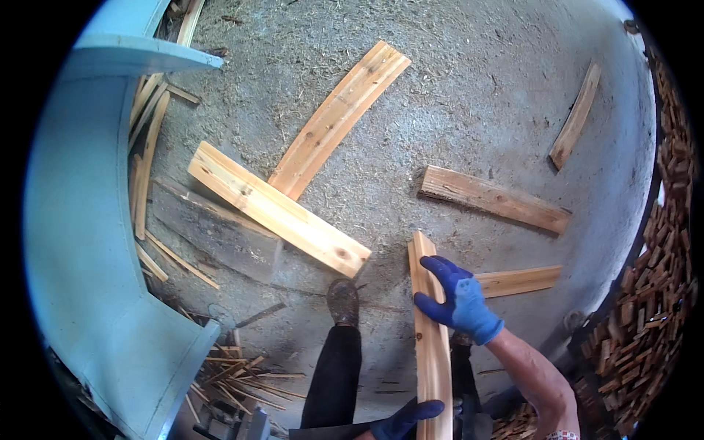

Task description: The person picks up wooden planks from a pile on the floor and stacks them onto a metal rack. They repeatedly gather planks by hand and place them in an organized stack.

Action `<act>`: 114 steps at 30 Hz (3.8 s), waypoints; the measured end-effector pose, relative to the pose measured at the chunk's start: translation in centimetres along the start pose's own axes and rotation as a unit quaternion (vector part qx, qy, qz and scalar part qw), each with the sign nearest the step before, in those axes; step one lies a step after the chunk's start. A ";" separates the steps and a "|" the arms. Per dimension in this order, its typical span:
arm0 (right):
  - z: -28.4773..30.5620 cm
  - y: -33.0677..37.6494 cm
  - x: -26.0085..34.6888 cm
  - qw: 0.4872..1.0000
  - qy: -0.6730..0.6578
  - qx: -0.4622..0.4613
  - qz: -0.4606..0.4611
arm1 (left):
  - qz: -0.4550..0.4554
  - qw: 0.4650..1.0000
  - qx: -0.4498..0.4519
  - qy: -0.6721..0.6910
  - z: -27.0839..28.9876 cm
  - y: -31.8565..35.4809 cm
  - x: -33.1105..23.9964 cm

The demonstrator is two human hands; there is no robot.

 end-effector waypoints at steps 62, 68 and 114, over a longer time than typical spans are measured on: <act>-8.5 -30.6 -2.2 0.826 0.482 0.123 0.265 | -0.362 0.876 -0.176 -0.265 -2.5 6.3 -9.4; 0.2 -17.4 -0.2 0.908 0.280 0.260 0.171 | -0.372 0.902 -0.146 -0.161 -3.8 7.2 -7.8; 5.4 20.7 7.8 0.769 -0.349 -0.343 -0.411 | -0.374 0.695 -0.418 -0.450 -1.5 5.6 -10.1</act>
Point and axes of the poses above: each hand's wrist, its own y-axis away from the middle knuckle, its own z-axis out of the back of the hand, x = y × z, the point moved 5 cm from there along -y, towards the middle knuckle, and after that the axes turned 12 degrees about z, right-handed, at the moved point
